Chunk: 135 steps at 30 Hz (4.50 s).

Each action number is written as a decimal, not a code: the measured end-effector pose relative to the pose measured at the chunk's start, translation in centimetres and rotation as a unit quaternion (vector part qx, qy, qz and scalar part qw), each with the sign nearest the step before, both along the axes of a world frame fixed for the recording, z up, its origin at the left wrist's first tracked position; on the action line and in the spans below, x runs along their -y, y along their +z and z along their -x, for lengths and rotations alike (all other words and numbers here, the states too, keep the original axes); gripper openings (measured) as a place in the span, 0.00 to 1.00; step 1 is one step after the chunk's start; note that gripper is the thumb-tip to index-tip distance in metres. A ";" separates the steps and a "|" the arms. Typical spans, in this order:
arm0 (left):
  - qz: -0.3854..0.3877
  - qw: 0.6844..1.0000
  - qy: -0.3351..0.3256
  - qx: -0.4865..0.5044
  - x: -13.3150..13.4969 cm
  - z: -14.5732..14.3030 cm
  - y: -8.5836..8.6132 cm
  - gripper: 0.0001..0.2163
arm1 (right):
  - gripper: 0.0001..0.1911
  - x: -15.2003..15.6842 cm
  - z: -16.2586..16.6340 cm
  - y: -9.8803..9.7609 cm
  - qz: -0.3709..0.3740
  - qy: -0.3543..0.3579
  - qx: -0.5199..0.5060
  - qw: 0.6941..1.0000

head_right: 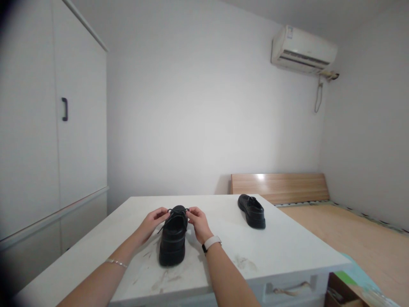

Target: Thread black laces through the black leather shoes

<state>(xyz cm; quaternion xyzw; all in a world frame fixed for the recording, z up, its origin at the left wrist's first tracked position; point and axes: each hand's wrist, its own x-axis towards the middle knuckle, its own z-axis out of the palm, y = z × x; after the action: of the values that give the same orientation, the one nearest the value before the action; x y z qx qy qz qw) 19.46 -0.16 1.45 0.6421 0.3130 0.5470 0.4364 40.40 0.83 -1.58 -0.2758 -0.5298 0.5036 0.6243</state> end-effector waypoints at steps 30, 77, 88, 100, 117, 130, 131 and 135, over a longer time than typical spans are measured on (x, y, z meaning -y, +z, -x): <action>0.104 0.966 -0.034 0.235 -0.5 1.8 0.4 0.17 | 0.09 0.1 -2.0 1.0 0.032 0.029 -0.152 0.987; -0.114 0.978 0.129 -0.114 -2.8 -0.2 -3.2 0.11 | 0.11 -1.5 0.6 -1.5 -0.015 -0.106 0.134 0.985; -0.088 0.985 0.101 -0.109 -2.5 0.1 -2.8 0.10 | 0.11 -0.8 0.3 -1.1 -0.005 -0.080 0.120 0.990; -0.061 0.987 0.113 -0.097 -2.2 0.4 -2.1 0.11 | 0.10 -1.0 0.1 -1.2 0.014 -0.086 0.106 0.991; -0.035 0.988 0.134 -0.064 -1.9 0.9 -1.9 0.10 | 0.11 -1.2 -0.4 -1.2 0.019 -0.130 0.095 0.987; 0.001 0.994 0.102 -0.029 -1.7 0.9 -1.7 0.09 | 0.11 -1.0 -0.7 -1.2 0.061 -0.105 0.034 0.992; 0.006 0.996 0.088 -0.029 -1.6 0.8 -1.7 0.09 | 0.11 -0.9 -0.6 -1.2 0.065 -0.094 0.031 0.993; 0.029 0.996 0.080 0.020 -1.6 0.8 -1.6 0.09 | 0.11 -0.9 -0.6 -0.9 0.071 -0.076 -0.012 0.995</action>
<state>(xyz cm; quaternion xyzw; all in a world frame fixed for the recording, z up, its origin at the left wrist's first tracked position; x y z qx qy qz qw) 18.65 1.47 -0.16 0.5915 0.3700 0.5834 0.4157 40.98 1.69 -2.49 -0.3530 -0.4630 0.4941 0.6457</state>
